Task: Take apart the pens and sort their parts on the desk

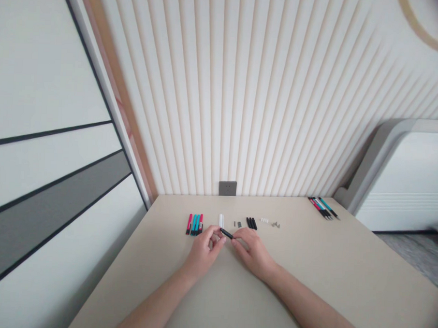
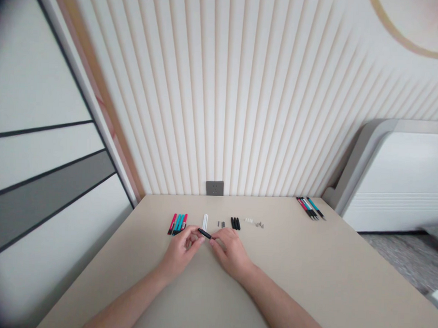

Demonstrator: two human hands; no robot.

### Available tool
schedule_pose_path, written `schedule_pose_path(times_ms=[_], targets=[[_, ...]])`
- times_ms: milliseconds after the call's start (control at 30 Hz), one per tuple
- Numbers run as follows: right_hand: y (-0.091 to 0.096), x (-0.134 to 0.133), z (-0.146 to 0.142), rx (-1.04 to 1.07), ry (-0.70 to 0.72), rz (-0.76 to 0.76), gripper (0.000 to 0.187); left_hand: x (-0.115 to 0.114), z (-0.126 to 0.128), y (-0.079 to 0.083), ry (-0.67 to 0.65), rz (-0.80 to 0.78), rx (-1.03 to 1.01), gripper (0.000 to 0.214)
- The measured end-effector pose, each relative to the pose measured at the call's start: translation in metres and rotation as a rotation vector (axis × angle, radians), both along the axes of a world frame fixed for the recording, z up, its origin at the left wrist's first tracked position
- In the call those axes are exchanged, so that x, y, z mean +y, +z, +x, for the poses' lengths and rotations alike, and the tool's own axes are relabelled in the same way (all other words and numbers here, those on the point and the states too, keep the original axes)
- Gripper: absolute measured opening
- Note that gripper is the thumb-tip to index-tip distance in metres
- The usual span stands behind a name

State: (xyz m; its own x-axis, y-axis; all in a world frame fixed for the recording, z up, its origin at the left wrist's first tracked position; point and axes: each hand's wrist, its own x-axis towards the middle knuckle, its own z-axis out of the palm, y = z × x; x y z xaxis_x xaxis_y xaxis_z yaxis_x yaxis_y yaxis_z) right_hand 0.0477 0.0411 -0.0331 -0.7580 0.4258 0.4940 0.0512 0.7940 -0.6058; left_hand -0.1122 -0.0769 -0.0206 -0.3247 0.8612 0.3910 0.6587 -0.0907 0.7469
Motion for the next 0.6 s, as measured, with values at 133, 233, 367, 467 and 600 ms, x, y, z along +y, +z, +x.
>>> schedule_pose_path(times_ms=[133,233,367,467,600], targets=[[-0.0014,0.0025,0.0006,0.0,-0.038,-0.003,0.014,0.001,-0.0056,-0.001,0.044,0.061,-0.013,0.023],[0.0001,0.003,0.0005,0.016,-0.058,-0.025,0.015,0.0012,-0.0079,-0.0022,0.029,0.047,0.043,0.02],[0.0028,0.0038,0.0011,0.04,-0.076,-0.059,0.018,0.0004,-0.0079,-0.0023,-0.001,0.027,0.107,0.019],[0.0024,0.005,0.0017,0.041,-0.075,-0.063,0.018,-0.0006,-0.0075,-0.0011,-0.013,0.029,0.121,0.02],[-0.0014,0.0063,0.0021,0.074,-0.079,-0.116,0.017,-0.0004,-0.0083,-0.0015,-0.016,0.008,0.13,0.023]])
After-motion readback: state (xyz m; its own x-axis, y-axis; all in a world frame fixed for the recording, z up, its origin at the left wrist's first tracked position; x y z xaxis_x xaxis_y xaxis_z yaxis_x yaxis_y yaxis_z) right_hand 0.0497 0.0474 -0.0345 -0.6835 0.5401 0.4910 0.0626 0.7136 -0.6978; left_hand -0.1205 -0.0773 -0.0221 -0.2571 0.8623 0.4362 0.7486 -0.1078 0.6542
